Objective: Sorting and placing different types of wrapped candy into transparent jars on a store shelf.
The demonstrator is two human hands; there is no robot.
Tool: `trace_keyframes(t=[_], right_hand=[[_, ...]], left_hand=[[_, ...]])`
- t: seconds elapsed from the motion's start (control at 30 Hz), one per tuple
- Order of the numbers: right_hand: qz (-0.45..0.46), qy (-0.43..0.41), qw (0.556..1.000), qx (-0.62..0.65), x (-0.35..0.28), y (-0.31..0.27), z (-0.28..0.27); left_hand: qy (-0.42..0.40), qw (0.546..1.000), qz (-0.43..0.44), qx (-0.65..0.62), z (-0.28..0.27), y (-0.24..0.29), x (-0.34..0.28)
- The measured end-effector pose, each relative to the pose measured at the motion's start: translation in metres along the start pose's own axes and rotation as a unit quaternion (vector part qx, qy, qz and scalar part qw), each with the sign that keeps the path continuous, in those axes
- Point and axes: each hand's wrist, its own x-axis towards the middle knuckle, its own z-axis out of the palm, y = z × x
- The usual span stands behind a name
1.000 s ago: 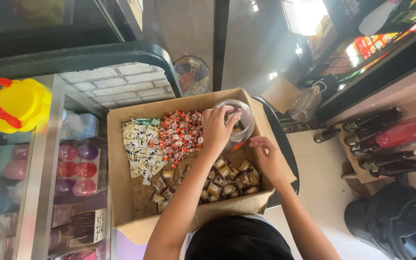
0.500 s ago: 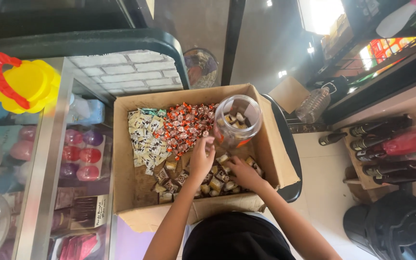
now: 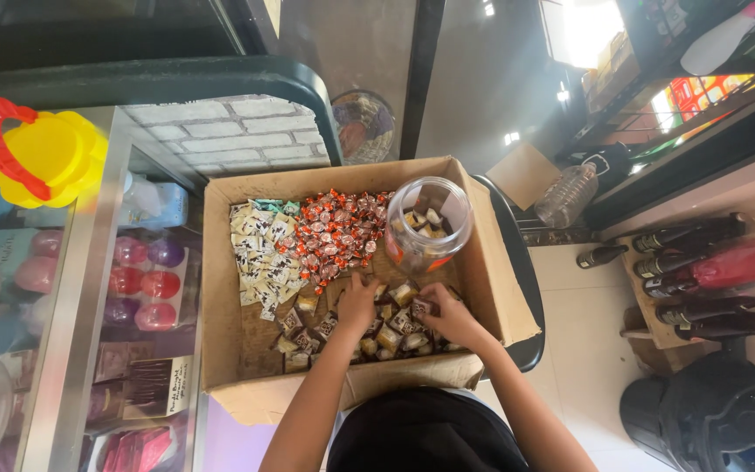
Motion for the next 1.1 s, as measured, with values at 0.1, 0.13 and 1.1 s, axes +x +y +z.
trace_keyframes(t=[0.1, 0.13, 1.1], right_hand=[[0.010, -0.018, 0.990, 0.140, -0.003, 0.021, 0.002], [0.012, -0.015, 0.990, 0.140, -0.007, 0.019, -0.001], [-0.168, 0.267, 0.946, -0.079, 0.035, -0.133, -0.106]], left_hand=[[0.002, 1.000, 0.014, 0.014, 0.000, -0.003, 0.003], [0.000, 1.000, 0.017, 0.014, -0.003, -0.002, 0.003], [0.053, 0.780, -0.063, -0.620, -0.077, 0.036, -0.018]])
